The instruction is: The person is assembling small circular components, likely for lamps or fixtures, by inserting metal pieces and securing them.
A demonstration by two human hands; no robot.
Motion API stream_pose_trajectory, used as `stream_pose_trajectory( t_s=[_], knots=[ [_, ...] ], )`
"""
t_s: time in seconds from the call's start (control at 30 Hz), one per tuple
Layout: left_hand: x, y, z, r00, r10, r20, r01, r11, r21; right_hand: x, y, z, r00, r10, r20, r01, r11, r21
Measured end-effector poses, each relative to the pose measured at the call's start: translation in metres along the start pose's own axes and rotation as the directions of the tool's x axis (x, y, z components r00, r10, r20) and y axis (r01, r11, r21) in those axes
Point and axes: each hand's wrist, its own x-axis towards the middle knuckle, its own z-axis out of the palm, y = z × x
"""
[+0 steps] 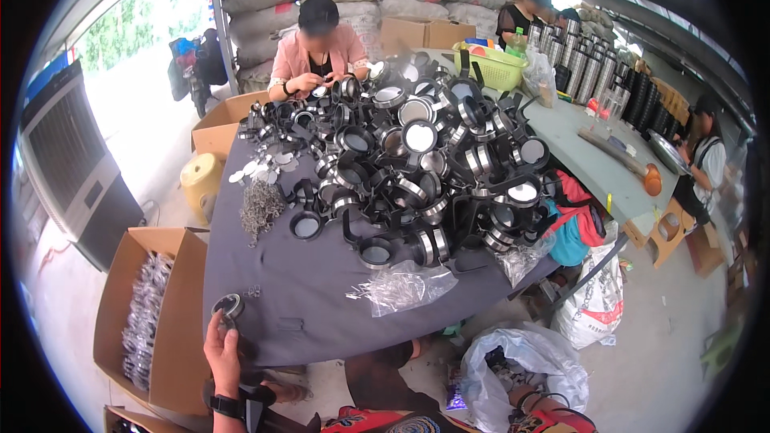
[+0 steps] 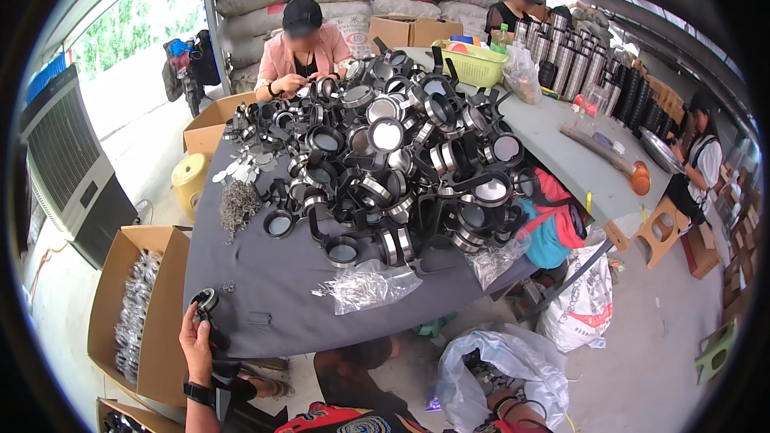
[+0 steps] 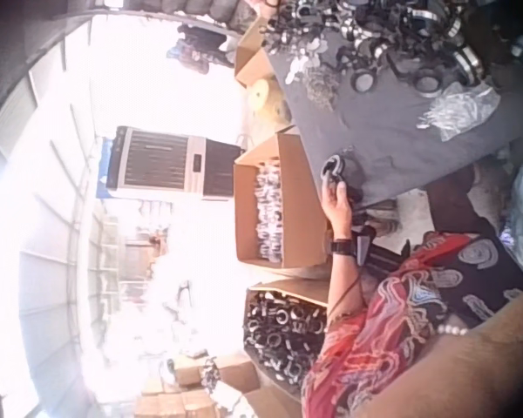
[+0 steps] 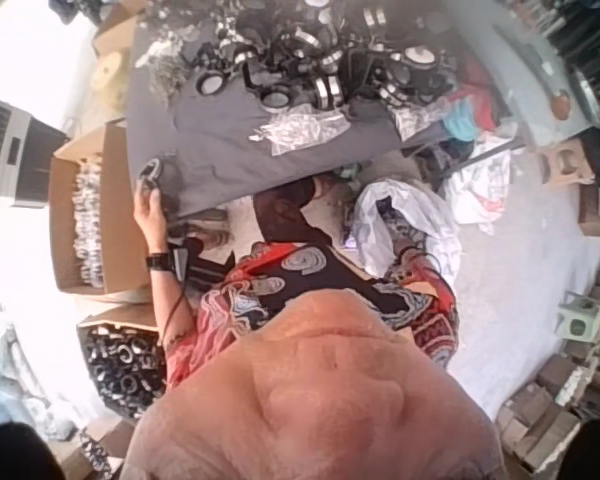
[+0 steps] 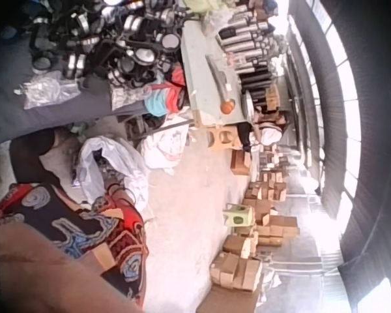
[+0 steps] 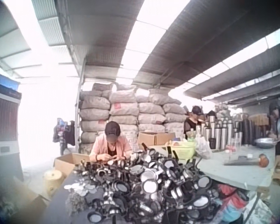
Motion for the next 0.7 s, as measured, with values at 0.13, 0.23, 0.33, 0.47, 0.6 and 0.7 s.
stream_pose_trajectory(
  t_s=[0.13,0.23,0.33,0.47,0.6,0.7],
  knots=[
    [-0.004,-0.003,-0.004,1.000,-0.011,0.017,0.011,1.000,-0.007,-0.025,0.019,-0.013,0.999,-0.019,0.046,0.016,0.998,0.064],
    [-0.003,-0.001,-0.005,1.000,0.006,0.011,-0.006,1.000,-0.015,-0.062,0.030,-0.016,0.994,-0.034,0.108,0.021,0.993,0.118],
    [0.002,0.001,-0.002,0.998,0.049,0.028,-0.049,0.999,0.004,-0.118,0.039,-0.009,0.977,-0.044,0.209,0.006,0.984,0.178],
    [0.010,0.005,0.006,0.996,0.075,0.051,-0.082,0.985,0.149,-0.269,0.041,0.014,0.888,-0.071,0.454,-0.055,0.965,0.258],
    [0.005,0.001,0.003,0.997,0.083,0.007,-0.083,0.979,0.189,-0.363,0.045,0.028,0.993,-0.089,0.076,0.070,0.972,0.226],
    [0.001,-0.001,0.001,0.995,0.097,0.008,-0.097,0.984,0.148,-0.364,0.035,0.008,0.972,-0.104,0.211,0.050,0.968,0.244]
  ],
)
